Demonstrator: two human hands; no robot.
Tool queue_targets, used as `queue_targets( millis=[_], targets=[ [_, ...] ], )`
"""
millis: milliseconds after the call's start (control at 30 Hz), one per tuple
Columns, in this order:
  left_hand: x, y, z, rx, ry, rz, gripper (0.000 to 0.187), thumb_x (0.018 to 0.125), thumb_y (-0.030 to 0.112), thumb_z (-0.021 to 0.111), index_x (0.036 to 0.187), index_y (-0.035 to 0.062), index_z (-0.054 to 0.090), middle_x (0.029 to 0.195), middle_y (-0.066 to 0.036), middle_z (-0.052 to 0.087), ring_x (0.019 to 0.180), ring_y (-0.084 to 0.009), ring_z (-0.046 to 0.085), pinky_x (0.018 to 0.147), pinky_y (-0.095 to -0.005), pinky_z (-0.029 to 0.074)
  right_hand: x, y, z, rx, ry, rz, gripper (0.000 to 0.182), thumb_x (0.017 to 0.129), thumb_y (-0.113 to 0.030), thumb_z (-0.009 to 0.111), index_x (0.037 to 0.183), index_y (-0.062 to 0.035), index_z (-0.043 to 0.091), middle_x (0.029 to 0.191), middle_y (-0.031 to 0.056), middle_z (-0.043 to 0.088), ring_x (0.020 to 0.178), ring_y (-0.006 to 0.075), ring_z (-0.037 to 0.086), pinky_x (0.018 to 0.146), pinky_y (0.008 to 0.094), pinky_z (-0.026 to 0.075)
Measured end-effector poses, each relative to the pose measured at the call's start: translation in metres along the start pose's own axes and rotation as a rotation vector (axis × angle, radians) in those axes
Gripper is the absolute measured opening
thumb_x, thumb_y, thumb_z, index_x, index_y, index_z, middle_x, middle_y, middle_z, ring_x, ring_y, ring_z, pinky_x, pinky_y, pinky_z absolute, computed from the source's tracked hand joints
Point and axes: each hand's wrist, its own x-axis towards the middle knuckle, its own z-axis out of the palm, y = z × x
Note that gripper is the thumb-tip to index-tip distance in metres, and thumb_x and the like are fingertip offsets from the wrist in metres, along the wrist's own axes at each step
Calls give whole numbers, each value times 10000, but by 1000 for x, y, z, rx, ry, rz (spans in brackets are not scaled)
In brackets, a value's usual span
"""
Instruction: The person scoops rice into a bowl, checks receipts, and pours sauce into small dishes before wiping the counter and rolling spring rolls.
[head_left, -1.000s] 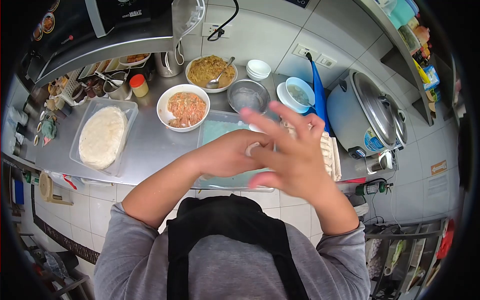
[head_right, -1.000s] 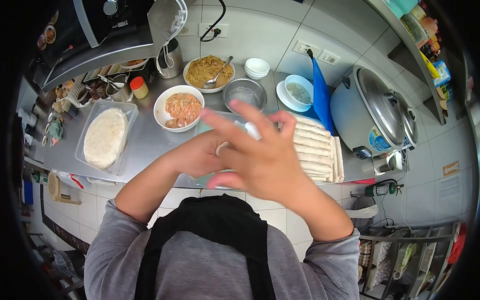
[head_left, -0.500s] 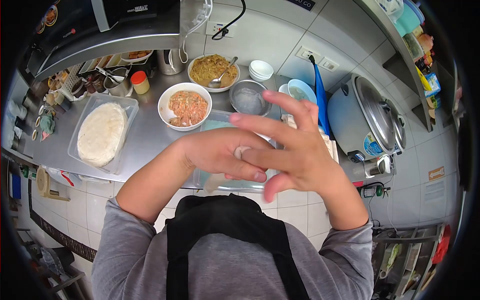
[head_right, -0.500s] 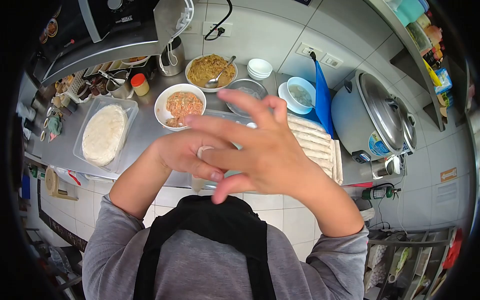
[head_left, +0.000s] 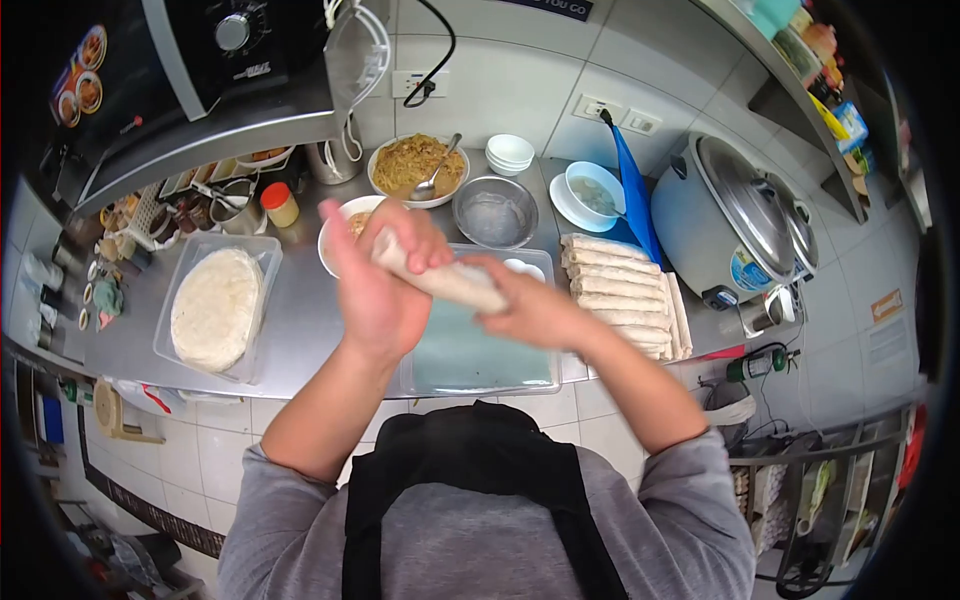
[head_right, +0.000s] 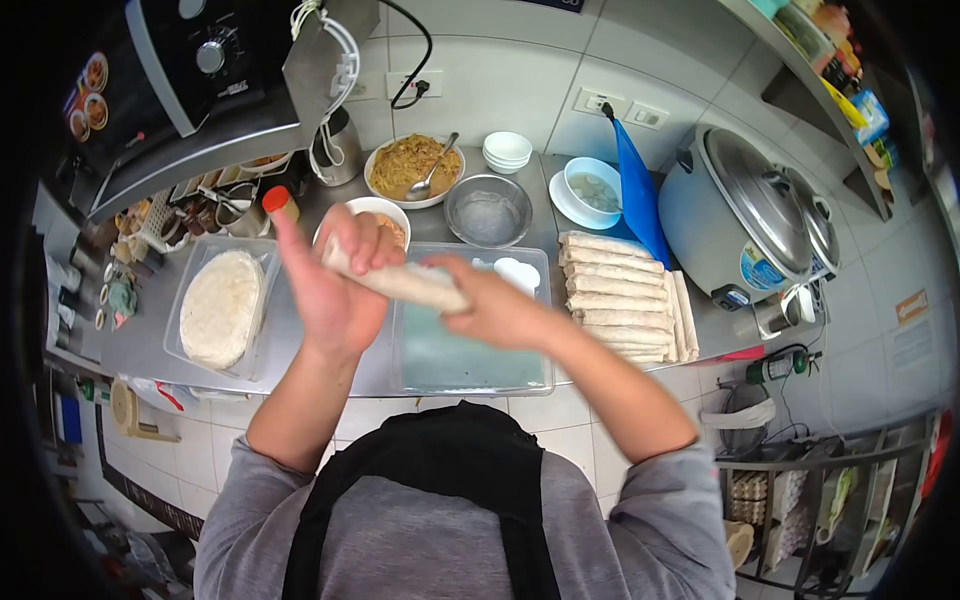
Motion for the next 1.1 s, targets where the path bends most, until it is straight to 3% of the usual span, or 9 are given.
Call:
queue_targets(
  millis=[67,133,167,267,367,467,600,767,1100],
  targets=[
    [0,-1,12,-160,-140,101,601,1025,602,272,1032,86,578,972,-84,617,995,-197,562,928,-431,423,0,-10,-44,-469,202,-78,657,742,-123,763,1349,-133,513,1067,103,691,959,281,675,980,501,424],
    [-5,3,59,-481,445,-195,776,978,702,213,1421,115,462,1293,-151,567,1293,-278,448,1108,-526,269,-7,-47,-74,-1033,440,-194,571,725,-102,757,1269,-171,598,1088,48,691,1055,242,641,1004,525,384],
    [-4,2,53,-425,240,-295,915,936,757,291,1585,124,168,1491,-205,412,1290,-314,511,1092,-488,362,-11,-67,-82,-1330,553,-289,564,720,-102,763,1258,-185,616,1112,22,687,1128,210,617,1028,534,354],
    [11,15,54,317,-209,-478,990,909,769,377,1574,75,140,1354,-203,512,982,-251,660,881,-357,514,-20,-104,-71,-1373,840,-586,602,736,-64,741,1306,-196,594,1251,54,627,1257,222,536,1081,579,273],
    [16,24,77,456,-183,-403,764,1007,590,393,1507,28,262,970,-85,544,635,-131,545,602,-248,461,-9,-97,-63,-1044,1327,-708,698,734,-102,750,1389,-178,520,1306,41,583,1251,240,520,1095,529,319],
    [10,23,77,378,-80,-345,540,1060,482,350,1401,66,396,787,0,452,558,-95,433,539,-247,398,2,-52,-47,-144,1185,-698,731,845,-81,699,1495,-126,365,1353,100,552,1256,267,515,1083,450,358],
    [-3,31,64,73,181,-274,453,1029,564,346,1181,149,443,788,13,393,624,-77,387,566,-228,384,43,84,-27,372,640,-36,659,1023,-316,510,1551,-61,209,1467,182,471,1371,294,434,1121,429,330],
    [-27,44,50,115,255,-181,472,1039,543,334,1275,143,419,871,-12,443,692,-103,446,600,-256,421,104,177,15,-594,290,352,814,971,-684,312,1549,-112,274,1515,182,428,1469,354,280,1137,679,117],
    [-60,78,30,47,513,15,710,981,649,328,1528,198,277,901,13,456,690,-105,442,601,-265,405,130,192,16,-822,373,187,759,961,-676,364,1472,-120,438,1187,130,694,1347,304,471,1084,642,215]
  ],
)
